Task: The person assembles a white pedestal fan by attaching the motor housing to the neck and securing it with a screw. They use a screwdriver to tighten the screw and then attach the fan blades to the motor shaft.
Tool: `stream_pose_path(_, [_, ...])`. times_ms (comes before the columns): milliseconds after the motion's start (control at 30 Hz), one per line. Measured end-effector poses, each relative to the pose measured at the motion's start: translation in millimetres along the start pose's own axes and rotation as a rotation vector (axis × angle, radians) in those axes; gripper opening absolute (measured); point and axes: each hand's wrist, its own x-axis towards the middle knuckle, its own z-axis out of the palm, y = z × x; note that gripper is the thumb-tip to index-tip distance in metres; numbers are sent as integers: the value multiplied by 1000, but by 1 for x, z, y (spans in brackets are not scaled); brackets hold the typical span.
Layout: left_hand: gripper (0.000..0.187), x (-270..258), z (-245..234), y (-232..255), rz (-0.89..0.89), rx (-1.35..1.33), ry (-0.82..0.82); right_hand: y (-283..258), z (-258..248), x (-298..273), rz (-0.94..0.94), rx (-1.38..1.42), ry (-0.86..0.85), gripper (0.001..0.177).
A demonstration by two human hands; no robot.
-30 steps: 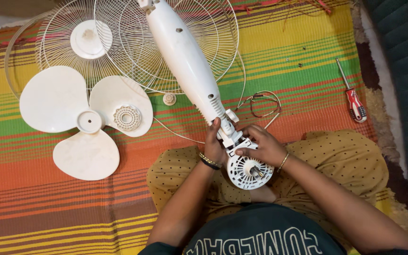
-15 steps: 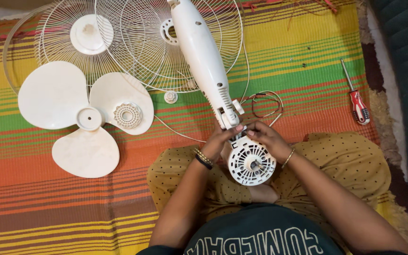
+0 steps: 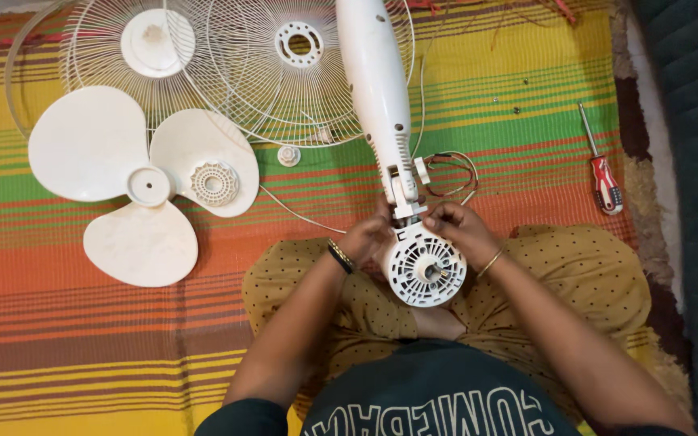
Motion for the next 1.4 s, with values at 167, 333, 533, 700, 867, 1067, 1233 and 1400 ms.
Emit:
stream_pose_path(167, [88, 5, 7, 13, 19, 32, -70, 8, 9, -6, -155, 46, 66, 25])
stream_pose_path(333, [81, 12, 3, 2, 13, 133, 47, -3, -2, 0, -36, -99, -48, 27])
stream_pose_path(533, [63, 17, -11, -3, 97, 34, 58, -4, 4, 14, 8, -83, 4, 29])
stream_pose_path(700, [63, 18, -10, 7, 120, 39, 75, 5, 15, 21, -57, -106, 174, 32])
stream_pose_path(867, [68, 17, -7, 6, 146, 58, 124, -3, 14, 9, 6, 179, 172, 48])
stream_pose_path(1067, [69, 19, -5, 9, 164, 56, 181, -20, 18, 4, 244, 270, 243, 54])
stream_pose_path(1233, [65, 18, 6, 9, 238, 148, 257, -20, 31, 18, 17, -166, 319, 59])
stream_pose_path(1400, [58, 7, 22, -9, 218, 480, 490, -18, 38, 3, -187, -675, 464, 55])
